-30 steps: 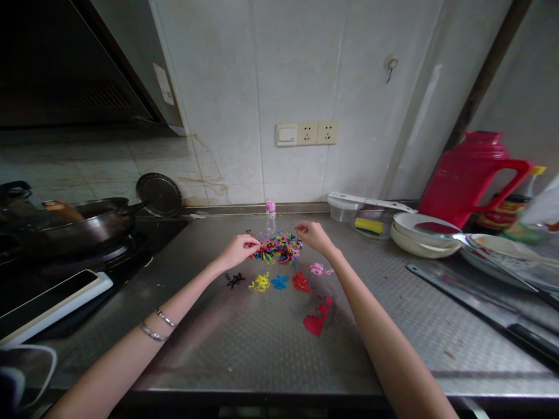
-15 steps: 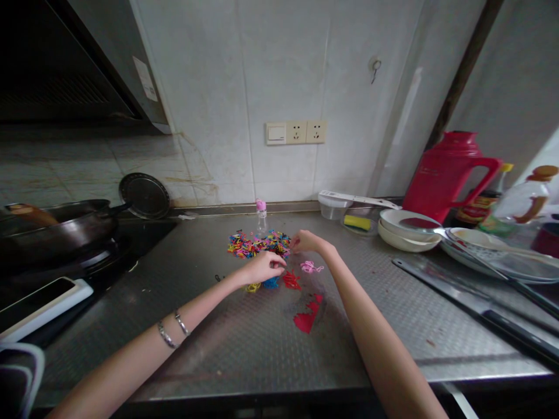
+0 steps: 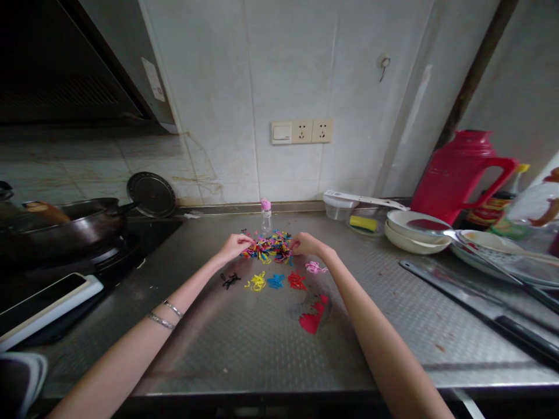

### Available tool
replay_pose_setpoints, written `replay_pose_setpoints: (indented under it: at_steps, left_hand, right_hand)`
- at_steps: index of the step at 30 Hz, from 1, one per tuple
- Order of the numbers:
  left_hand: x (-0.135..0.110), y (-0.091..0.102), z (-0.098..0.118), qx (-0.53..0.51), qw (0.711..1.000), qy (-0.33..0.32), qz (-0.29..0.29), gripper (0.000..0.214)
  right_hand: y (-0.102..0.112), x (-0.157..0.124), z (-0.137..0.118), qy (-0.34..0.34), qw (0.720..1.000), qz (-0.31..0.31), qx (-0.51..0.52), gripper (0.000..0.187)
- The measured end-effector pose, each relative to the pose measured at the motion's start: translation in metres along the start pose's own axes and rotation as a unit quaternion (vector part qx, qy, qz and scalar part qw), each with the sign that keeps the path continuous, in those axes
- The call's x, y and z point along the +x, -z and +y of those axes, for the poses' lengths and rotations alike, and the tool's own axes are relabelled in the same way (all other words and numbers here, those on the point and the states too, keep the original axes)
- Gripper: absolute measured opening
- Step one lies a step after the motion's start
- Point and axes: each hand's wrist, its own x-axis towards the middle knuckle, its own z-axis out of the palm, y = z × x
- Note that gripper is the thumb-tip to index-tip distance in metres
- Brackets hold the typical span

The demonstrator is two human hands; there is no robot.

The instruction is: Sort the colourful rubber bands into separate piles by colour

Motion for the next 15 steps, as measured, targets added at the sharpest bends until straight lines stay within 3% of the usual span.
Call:
replay_pose_setpoints:
  at_steps: [15]
  left_hand:
    - [-0.0019, 0.0021, -0.0023, 0.003, 1.000, 0.011, 0.006, 0.022]
  right_hand:
    - [-0.0054, 0.0027, -0.0043, 0.030, 0.999, 0.020, 0.011, 0.027]
